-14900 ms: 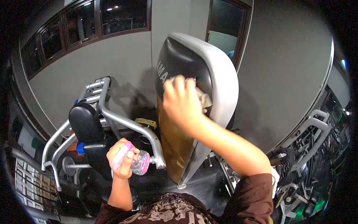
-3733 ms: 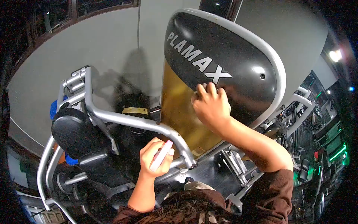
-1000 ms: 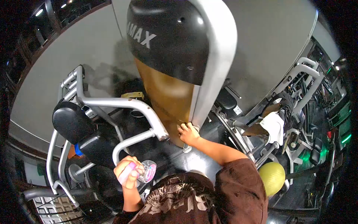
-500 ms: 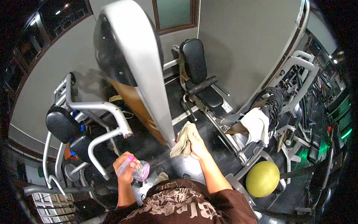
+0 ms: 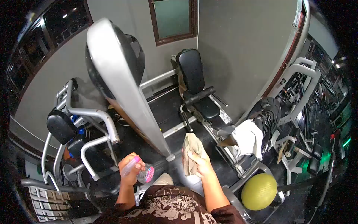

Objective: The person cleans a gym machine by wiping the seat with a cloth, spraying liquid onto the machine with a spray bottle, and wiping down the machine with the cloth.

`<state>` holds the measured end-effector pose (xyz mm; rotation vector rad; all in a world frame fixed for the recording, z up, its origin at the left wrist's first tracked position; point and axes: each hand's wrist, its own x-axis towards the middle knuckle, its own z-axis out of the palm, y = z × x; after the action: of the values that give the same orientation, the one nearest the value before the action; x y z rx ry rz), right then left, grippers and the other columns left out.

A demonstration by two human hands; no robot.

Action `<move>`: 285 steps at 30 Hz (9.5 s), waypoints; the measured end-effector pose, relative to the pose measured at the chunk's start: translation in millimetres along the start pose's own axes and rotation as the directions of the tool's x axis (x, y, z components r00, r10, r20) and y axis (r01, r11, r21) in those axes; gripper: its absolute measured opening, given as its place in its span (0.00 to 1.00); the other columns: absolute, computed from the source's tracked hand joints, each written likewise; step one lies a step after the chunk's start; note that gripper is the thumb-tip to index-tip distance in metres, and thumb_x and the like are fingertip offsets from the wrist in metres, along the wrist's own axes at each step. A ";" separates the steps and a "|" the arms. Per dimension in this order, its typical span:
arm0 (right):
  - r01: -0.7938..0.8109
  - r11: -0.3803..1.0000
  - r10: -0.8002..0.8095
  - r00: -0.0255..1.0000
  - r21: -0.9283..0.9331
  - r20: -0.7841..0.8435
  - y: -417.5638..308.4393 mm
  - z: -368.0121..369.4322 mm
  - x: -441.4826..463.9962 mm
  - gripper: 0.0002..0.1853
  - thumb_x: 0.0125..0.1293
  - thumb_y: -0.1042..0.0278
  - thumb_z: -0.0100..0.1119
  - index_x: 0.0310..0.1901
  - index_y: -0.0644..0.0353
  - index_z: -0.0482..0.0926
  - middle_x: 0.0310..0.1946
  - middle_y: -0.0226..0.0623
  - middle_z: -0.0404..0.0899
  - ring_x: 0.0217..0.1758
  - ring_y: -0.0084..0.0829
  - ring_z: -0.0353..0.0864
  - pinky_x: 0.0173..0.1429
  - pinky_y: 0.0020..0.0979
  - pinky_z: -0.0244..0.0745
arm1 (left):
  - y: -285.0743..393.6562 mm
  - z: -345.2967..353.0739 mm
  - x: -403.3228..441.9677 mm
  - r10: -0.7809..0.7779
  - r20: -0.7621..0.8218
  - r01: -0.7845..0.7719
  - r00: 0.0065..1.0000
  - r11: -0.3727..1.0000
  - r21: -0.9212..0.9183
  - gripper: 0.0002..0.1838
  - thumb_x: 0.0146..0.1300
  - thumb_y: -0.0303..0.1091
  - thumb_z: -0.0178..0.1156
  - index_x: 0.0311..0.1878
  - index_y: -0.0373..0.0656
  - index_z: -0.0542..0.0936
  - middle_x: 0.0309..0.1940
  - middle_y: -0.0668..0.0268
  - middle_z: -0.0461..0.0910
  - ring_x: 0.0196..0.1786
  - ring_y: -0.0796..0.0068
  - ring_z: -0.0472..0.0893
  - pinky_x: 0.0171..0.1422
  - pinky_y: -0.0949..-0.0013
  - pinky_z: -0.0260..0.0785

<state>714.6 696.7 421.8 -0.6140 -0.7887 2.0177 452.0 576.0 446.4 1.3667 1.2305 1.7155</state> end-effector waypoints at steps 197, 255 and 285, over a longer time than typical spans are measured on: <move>0.875 0.482 -0.461 0.220 0.034 0.859 -204.4 291.6 368.5 0.18 0.58 0.82 0.70 0.51 0.64 0.85 0.42 0.40 0.81 0.45 0.36 0.85 0.51 0.32 0.79 | 39.3 71.6 214.5 0.399 -0.392 -0.302 0.829 0.909 0.287 0.25 0.67 0.48 0.67 0.34 0.29 0.83 0.26 0.54 0.85 0.27 0.65 0.84 0.35 0.67 0.78; 0.906 0.399 -0.493 0.083 0.140 0.866 -188.2 267.4 391.4 0.27 0.43 0.88 0.71 0.50 0.64 0.86 0.45 0.40 0.79 0.49 0.34 0.82 0.56 0.31 0.76 | 47.8 56.4 209.2 0.339 -0.324 -0.270 0.883 0.933 0.239 0.21 0.67 0.45 0.70 0.33 0.31 0.84 0.26 0.56 0.86 0.28 0.62 0.85 0.37 0.64 0.78; 0.972 0.235 -0.412 0.100 0.000 0.906 -137.4 166.9 325.2 0.34 0.39 0.77 0.76 0.54 0.48 0.84 0.46 0.43 0.78 0.45 0.44 0.85 0.46 0.37 0.82 | 40.9 68.5 218.3 0.395 -0.383 -0.311 0.835 0.913 0.264 0.28 0.66 0.51 0.68 0.33 0.27 0.84 0.24 0.50 0.84 0.23 0.64 0.84 0.30 0.67 0.78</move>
<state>511.7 982.8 593.5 0.4850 -1.9122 0.7539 460.8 772.5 570.2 1.4443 1.4801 2.3064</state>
